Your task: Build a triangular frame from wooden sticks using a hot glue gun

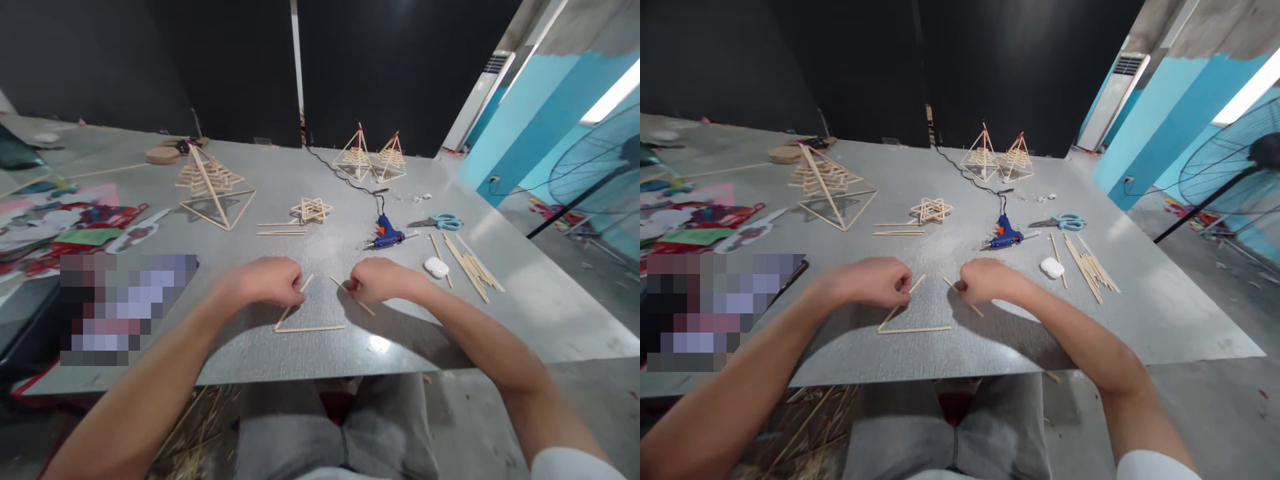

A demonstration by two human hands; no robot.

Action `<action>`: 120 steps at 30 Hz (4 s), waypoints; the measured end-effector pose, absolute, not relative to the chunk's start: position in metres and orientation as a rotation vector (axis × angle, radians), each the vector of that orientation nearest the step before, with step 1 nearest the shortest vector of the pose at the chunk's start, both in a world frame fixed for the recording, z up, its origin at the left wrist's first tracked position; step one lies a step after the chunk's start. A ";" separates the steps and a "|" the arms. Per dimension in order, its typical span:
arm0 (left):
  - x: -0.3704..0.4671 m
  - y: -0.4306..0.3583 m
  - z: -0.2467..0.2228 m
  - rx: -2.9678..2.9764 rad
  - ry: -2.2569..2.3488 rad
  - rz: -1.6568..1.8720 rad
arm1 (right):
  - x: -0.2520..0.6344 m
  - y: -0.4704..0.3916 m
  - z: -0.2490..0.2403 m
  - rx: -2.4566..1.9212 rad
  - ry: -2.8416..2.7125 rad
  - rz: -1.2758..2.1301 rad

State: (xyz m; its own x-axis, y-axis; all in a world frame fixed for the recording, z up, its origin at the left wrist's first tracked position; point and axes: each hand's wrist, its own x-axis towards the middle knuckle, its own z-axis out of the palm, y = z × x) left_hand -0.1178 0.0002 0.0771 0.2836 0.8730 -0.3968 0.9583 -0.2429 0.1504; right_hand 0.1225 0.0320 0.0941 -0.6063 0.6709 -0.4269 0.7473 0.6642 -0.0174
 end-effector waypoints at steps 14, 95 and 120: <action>-0.117 -0.001 0.081 2.180 1.663 -0.366 | 0.124 0.040 0.078 1.186 2.557 -0.490; -0.115 -0.006 0.081 2.230 1.613 -0.344 | 0.116 0.026 0.051 1.185 2.772 -0.776; -0.114 -0.006 0.083 2.206 1.613 -0.353 | 0.115 0.026 0.050 1.202 2.778 -0.761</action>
State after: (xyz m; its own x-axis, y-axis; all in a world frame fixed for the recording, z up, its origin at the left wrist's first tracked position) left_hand -0.1139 -0.0059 0.0831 0.3080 0.8547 -0.4179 0.9511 -0.2659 0.1572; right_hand 0.1148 0.0257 0.0503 -0.7030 0.6807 -0.2061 0.6908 0.5844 -0.4258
